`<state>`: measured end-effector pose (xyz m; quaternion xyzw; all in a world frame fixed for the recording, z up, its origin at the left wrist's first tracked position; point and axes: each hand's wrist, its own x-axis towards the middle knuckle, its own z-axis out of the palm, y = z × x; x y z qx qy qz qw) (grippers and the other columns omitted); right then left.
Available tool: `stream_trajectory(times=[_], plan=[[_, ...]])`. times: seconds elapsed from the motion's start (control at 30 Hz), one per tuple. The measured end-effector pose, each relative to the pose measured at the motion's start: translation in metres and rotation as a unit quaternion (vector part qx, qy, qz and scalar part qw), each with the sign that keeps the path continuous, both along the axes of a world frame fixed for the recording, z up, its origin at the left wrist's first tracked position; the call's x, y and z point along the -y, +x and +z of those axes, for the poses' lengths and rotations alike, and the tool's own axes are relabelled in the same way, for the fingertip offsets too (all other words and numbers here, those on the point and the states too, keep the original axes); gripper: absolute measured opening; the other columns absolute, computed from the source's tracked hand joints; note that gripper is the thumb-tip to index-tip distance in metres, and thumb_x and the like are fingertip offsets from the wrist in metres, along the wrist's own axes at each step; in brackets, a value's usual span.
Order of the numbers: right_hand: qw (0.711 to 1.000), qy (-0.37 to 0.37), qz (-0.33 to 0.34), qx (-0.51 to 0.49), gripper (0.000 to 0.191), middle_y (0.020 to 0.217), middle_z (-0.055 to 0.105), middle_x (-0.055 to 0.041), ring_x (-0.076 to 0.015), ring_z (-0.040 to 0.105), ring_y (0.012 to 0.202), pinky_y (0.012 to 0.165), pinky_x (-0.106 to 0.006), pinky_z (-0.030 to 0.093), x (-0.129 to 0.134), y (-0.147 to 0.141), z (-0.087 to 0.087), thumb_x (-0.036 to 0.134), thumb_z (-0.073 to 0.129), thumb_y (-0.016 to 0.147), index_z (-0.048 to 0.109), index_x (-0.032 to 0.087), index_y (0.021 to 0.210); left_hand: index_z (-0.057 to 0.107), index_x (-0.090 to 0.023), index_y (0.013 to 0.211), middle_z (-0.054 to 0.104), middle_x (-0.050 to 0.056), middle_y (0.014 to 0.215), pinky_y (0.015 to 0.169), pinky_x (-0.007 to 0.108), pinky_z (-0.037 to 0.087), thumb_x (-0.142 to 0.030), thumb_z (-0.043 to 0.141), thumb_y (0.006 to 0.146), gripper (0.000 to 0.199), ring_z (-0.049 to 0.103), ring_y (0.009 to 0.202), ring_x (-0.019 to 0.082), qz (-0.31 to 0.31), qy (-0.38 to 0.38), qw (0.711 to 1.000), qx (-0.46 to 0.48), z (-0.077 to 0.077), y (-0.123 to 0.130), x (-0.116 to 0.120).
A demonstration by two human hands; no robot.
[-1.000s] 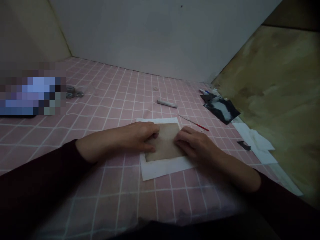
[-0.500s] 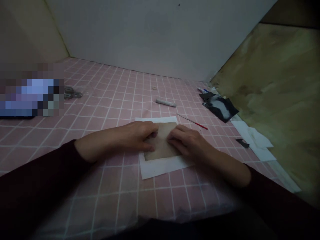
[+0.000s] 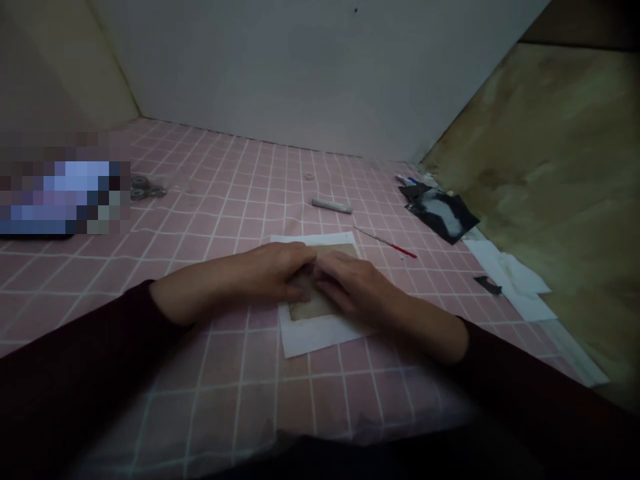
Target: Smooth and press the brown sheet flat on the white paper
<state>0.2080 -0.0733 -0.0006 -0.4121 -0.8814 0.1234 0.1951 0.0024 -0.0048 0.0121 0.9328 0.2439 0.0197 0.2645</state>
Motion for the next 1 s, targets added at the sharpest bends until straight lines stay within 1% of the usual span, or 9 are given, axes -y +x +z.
stream_trajectory(times=[0.07, 0.17, 0.23, 0.3, 0.4, 0.6, 0.67, 0.8, 1.0], plan=[[1.000, -0.002, 0.001, -0.004, 0.006, 0.084, 0.057, -0.0037, -0.0144, 0.052, 0.077, 0.069, -0.026, 0.040, 0.000, 0.003, 0.000, 0.013, 0.048, 0.087, 0.051, 0.017, 0.084, 0.050, -0.019, 0.090, 0.056, 0.000, 0.087, 0.063, 0.024, 0.034, -0.034, 0.059, 0.073, 0.024, 0.050, 0.073, 0.012, 0.004, 0.002, 1.000, -0.005, 0.000, 0.001, 0.000], [0.998, -0.011, -0.048, 0.028, 0.008, 0.078, 0.054, -0.0023, -0.0141, 0.051, 0.072, 0.066, -0.026, 0.039, 0.002, 0.017, 0.003, 0.014, 0.050, 0.087, 0.051, 0.017, 0.080, 0.049, -0.019, 0.090, 0.055, 0.000, 0.086, 0.061, 0.025, 0.033, -0.035, 0.061, 0.072, 0.027, 0.049, 0.071, 0.012, 0.002, -0.005, 1.000, -0.021, 0.002, 0.002, 0.000], [0.997, -0.011, -0.060, 0.057, 0.008, 0.078, 0.053, -0.0030, -0.0148, 0.051, 0.072, 0.066, -0.027, 0.039, 0.003, 0.017, 0.005, 0.014, 0.049, 0.088, 0.051, 0.017, 0.081, 0.048, -0.019, 0.090, 0.055, 0.000, 0.085, 0.060, 0.025, 0.033, -0.035, 0.061, 0.073, 0.027, 0.049, 0.070, 0.012, -0.002, -0.004, 1.000, -0.022, 0.002, 0.003, 0.000], [0.996, -0.005, -0.049, 0.073, 0.008, 0.082, 0.054, -0.0048, -0.0157, 0.051, 0.073, 0.065, -0.028, 0.040, 0.002, 0.009, 0.005, 0.015, 0.047, 0.088, 0.051, 0.017, 0.082, 0.048, -0.019, 0.089, 0.055, 0.000, 0.085, 0.061, 0.025, 0.034, -0.035, 0.060, 0.073, 0.025, 0.049, 0.071, 0.012, -0.002, 0.003, 1.000, -0.018, 0.001, 0.002, 0.000], [0.999, 0.003, 0.005, 0.045, 0.009, 0.090, 0.055, -0.0066, -0.0166, 0.052, 0.082, 0.072, -0.028, 0.042, 0.000, -0.003, 0.004, 0.015, 0.044, 0.090, 0.052, 0.016, 0.086, 0.049, -0.019, 0.090, 0.056, 0.000, 0.087, 0.063, 0.025, 0.034, -0.034, 0.058, 0.075, 0.023, 0.050, 0.073, 0.012, -0.005, 0.006, 1.000, -0.004, 0.001, 0.000, 0.000], [0.996, -0.009, -0.050, 0.079, 0.014, 0.082, 0.053, -0.0049, -0.0155, 0.052, 0.074, 0.066, -0.027, 0.040, 0.004, 0.017, 0.008, 0.015, 0.044, 0.090, 0.054, 0.017, 0.081, 0.049, -0.019, 0.092, 0.055, 0.000, 0.087, 0.061, 0.025, 0.033, -0.034, 0.060, 0.073, 0.027, 0.049, 0.071, 0.012, -0.003, -0.006, 1.000, -0.028, 0.004, 0.002, 0.001], [0.996, -0.013, -0.043, 0.083, 0.014, 0.084, 0.054, -0.0058, -0.0159, 0.052, 0.075, 0.067, -0.028, 0.041, 0.003, 0.014, 0.008, 0.015, 0.043, 0.091, 0.054, 0.017, 0.082, 0.049, -0.019, 0.092, 0.056, 0.001, 0.088, 0.062, 0.025, 0.034, -0.035, 0.060, 0.073, 0.027, 0.050, 0.072, 0.012, -0.001, -0.004, 1.000, -0.028, 0.004, 0.002, 0.001], [1.000, 0.000, -0.005, 0.026, 0.008, 0.089, 0.058, -0.0062, -0.0164, 0.053, 0.080, 0.071, -0.028, 0.041, -0.002, 0.002, 0.004, 0.013, 0.045, 0.089, 0.052, 0.017, 0.088, 0.050, -0.019, 0.090, 0.056, 0.000, 0.088, 0.063, 0.025, 0.034, -0.034, 0.058, 0.075, 0.023, 0.050, 0.073, 0.012, -0.003, 0.003, 1.000, -0.014, 0.004, 0.002, 0.001], [0.996, -0.011, -0.065, 0.055, 0.007, 0.079, 0.054, -0.0028, -0.0145, 0.052, 0.072, 0.066, -0.026, 0.039, 0.002, 0.022, 0.006, 0.011, 0.052, 0.085, 0.051, 0.017, 0.081, 0.049, -0.019, 0.091, 0.056, 0.000, 0.087, 0.061, 0.025, 0.033, -0.036, 0.060, 0.073, 0.027, 0.050, 0.072, 0.012, -0.001, -0.004, 1.000, -0.029, 0.003, 0.002, 0.001]])
